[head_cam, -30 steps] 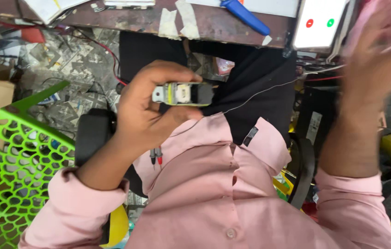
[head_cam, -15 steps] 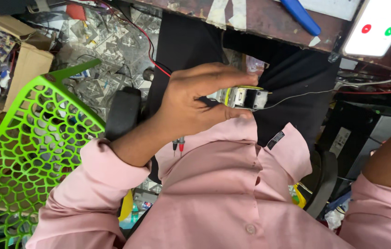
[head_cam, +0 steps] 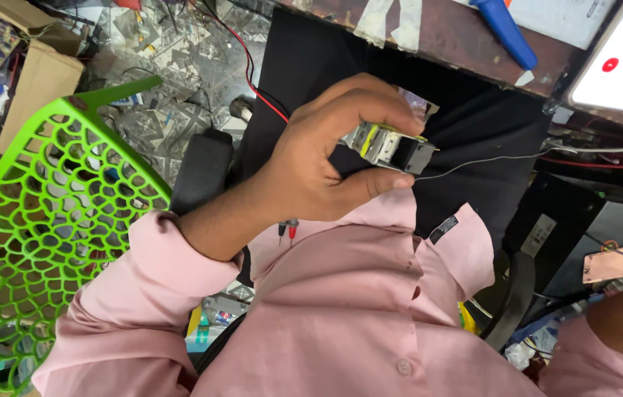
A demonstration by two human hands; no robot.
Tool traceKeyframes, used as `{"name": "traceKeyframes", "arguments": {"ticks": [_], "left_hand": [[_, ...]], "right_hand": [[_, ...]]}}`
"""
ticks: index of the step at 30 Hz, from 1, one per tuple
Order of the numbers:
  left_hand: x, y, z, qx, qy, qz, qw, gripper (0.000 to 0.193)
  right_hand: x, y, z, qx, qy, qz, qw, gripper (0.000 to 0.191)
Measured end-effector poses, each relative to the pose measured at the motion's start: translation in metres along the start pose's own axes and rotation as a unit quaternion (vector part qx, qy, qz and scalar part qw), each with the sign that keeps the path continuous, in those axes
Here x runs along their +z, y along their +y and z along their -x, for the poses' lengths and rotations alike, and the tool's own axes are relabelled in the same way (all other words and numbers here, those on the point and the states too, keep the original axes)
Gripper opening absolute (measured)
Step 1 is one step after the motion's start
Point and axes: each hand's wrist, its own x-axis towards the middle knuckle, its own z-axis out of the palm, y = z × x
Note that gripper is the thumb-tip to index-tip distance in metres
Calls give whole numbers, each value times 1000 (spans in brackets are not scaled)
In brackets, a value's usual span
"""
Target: The person sits in an office chair and repairs a small electrical component with a copper coil, using a screwdriver to unscrew its parts and pliers to handle a wire. They take the component apart, reposition the coil and terminal parts, and reassemble the pieces by hand.
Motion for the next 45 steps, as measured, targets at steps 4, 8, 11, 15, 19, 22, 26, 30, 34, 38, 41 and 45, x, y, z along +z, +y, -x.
{"name": "traceKeyframes", "arguments": {"ticks": [4,8,11,15,19,22,26,30,34,38,41,45], "left_hand": [[-4,-1,-8,23,20,3,1000,42],[-6,-1,-11,27,29,-36,999,43],[-6,-1,-11,48,36,-81,995,43],[-6,0,-10,51,47,-117,991,41],[-7,-1,-9,51,55,-146,986,38],[-8,-2,-9,45,50,-152,986,37],[-7,-2,-8,58,45,-161,984,37],[-8,-2,-9,71,41,-170,982,37],[-9,-1,-8,74,36,-167,982,35],[-10,2,-8,70,34,-179,981,33],[-13,2,-8,82,29,-186,979,33],[-14,2,-7,90,28,-195,976,35]], "right_hand": [[8,-14,35,157,-181,-122,963,80],[24,-34,46,307,-395,-104,860,90],[30,-46,49,379,-497,-21,780,97],[35,-48,48,436,-517,65,734,100],[40,-48,51,415,-529,52,738,100],[45,-50,53,415,-529,83,735,99],[52,-48,52,412,-527,82,739,98],[53,-44,51,330,-550,29,766,96],[47,-41,53,429,-490,104,752,102],[45,-35,56,454,-483,88,743,104],[45,-32,58,380,-515,-41,768,98],[44,-30,59,412,-504,42,758,98]]}}
